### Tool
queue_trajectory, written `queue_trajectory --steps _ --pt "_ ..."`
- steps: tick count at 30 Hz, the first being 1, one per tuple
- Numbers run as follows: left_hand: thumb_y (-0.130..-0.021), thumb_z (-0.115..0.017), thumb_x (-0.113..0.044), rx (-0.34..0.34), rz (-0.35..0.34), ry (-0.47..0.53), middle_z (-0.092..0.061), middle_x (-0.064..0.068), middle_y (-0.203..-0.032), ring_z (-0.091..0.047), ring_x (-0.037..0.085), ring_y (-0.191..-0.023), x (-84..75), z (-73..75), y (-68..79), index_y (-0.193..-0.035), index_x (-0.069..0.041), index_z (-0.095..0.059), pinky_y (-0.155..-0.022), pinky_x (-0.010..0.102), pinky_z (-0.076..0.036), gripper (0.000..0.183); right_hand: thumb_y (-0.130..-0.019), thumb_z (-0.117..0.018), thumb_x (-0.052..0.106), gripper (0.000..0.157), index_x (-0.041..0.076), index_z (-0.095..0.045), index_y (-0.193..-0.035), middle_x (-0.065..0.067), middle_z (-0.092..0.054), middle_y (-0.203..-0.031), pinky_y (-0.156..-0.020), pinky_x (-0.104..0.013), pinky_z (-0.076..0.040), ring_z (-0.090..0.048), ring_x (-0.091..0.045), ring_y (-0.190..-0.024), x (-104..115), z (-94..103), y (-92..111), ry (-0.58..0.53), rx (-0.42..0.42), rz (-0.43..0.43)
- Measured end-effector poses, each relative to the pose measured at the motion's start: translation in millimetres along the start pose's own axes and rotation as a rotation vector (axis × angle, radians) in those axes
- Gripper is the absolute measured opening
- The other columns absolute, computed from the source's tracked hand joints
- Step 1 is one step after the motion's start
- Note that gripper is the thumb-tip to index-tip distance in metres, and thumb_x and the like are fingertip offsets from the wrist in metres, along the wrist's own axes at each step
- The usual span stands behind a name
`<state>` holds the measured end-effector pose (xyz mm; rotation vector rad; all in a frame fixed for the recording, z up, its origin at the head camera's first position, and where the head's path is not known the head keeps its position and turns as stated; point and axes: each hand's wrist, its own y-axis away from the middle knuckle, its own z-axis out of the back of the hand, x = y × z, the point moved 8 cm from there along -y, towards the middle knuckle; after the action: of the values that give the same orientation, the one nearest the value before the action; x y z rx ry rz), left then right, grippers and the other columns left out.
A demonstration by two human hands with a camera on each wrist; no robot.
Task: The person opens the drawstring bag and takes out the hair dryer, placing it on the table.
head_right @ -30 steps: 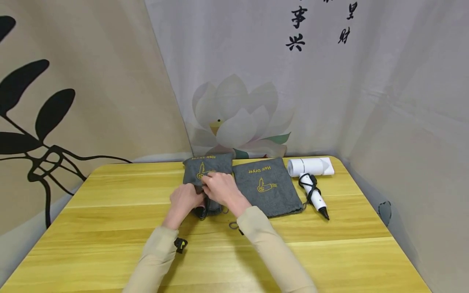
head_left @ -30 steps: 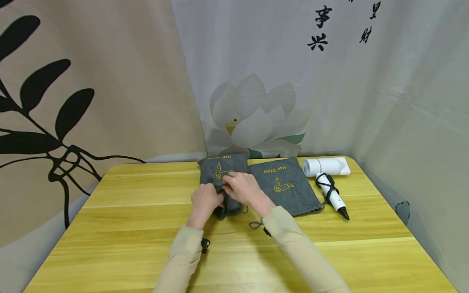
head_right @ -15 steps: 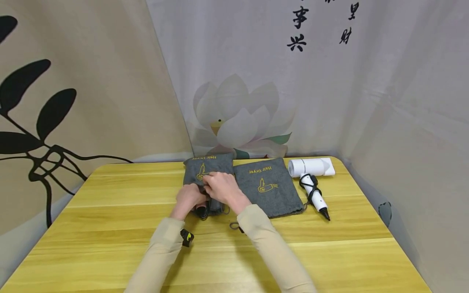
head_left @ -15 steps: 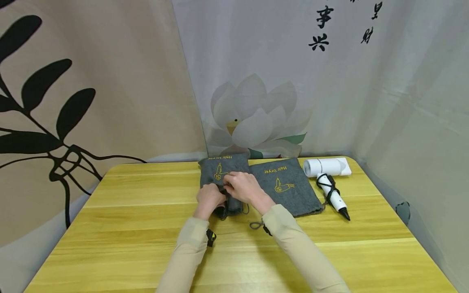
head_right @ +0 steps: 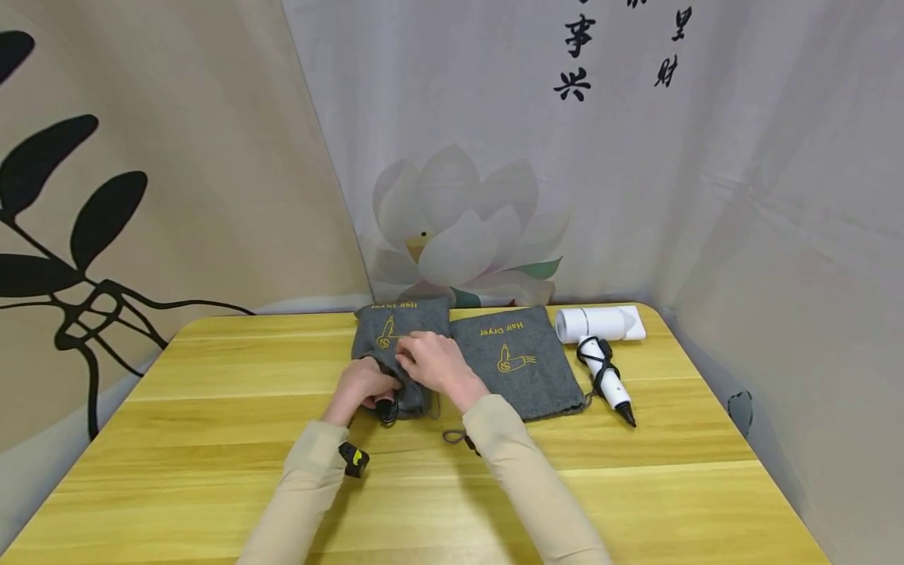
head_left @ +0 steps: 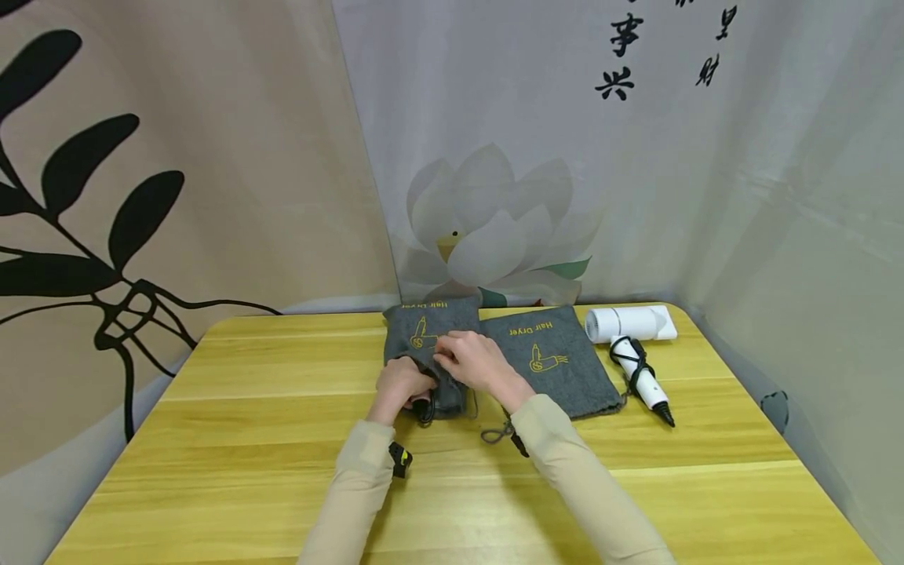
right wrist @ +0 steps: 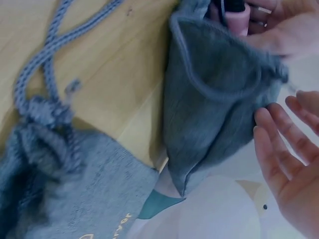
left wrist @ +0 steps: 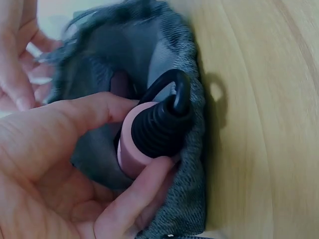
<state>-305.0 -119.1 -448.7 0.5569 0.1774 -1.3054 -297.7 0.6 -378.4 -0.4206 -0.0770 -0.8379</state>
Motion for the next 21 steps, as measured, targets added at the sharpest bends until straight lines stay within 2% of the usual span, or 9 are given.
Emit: queue_trajectory --steps 5,12,17,21 --pt "-0.078 -0.073 -0.033 0.041 -0.003 -0.046 -0.055 0.001 -0.054 -0.061 0.017 -0.051 9.0 3.9 2.9 -0.066 -0.01 -0.065 -0.045 0.025 -0.043 0.027 -0.093 -0.061 0.023 0.01 0.017 -0.069 -0.096 0.003 -0.065 -0.086 -0.054 -0.021 -0.044 -0.059 -0.007 -0.066 -18.7 0.0 2.0 -0.057 -0.002 -0.09" --pt "-0.074 -0.075 -0.027 0.052 -0.057 -0.088 -0.064 0.011 -0.076 -0.058 0.02 -0.052 22.2 13.4 9.5 -0.088 -0.003 -0.067 -0.049 0.03 -0.047 0.029 -0.094 -0.059 0.022 0.017 0.015 -0.066 -0.108 -0.003 -0.065 -0.101 -0.066 -0.03 -0.051 -0.064 -0.017 -0.087 -54.1 -0.7 7.0 -0.078 -0.01 -0.266" --pt "-0.074 -0.072 -0.022 0.077 -0.089 -0.092 -0.061 0.008 -0.069 -0.055 0.019 -0.051 27.9 16.3 13.7 -0.084 -0.003 -0.065 -0.049 0.03 -0.047 0.023 -0.096 -0.055 0.02 0.027 0.013 -0.06 -0.122 -0.009 -0.059 -0.117 -0.08 -0.042 -0.052 -0.057 -0.029 -0.109 -78.9 -4.8 13.9 -0.077 -0.005 -0.389" --pt "-0.075 -0.071 -0.022 0.083 -0.097 -0.098 -0.059 0.007 -0.067 -0.056 0.02 -0.051 30.7 18.6 17.2 -0.082 -0.004 -0.064 -0.049 0.03 -0.046 0.02 -0.097 -0.054 0.017 0.029 0.011 -0.059 -0.125 -0.012 -0.056 -0.124 -0.084 -0.045 -0.05 -0.054 -0.033 -0.114 -91.8 -9.2 20.0 -0.084 0.002 -0.433"
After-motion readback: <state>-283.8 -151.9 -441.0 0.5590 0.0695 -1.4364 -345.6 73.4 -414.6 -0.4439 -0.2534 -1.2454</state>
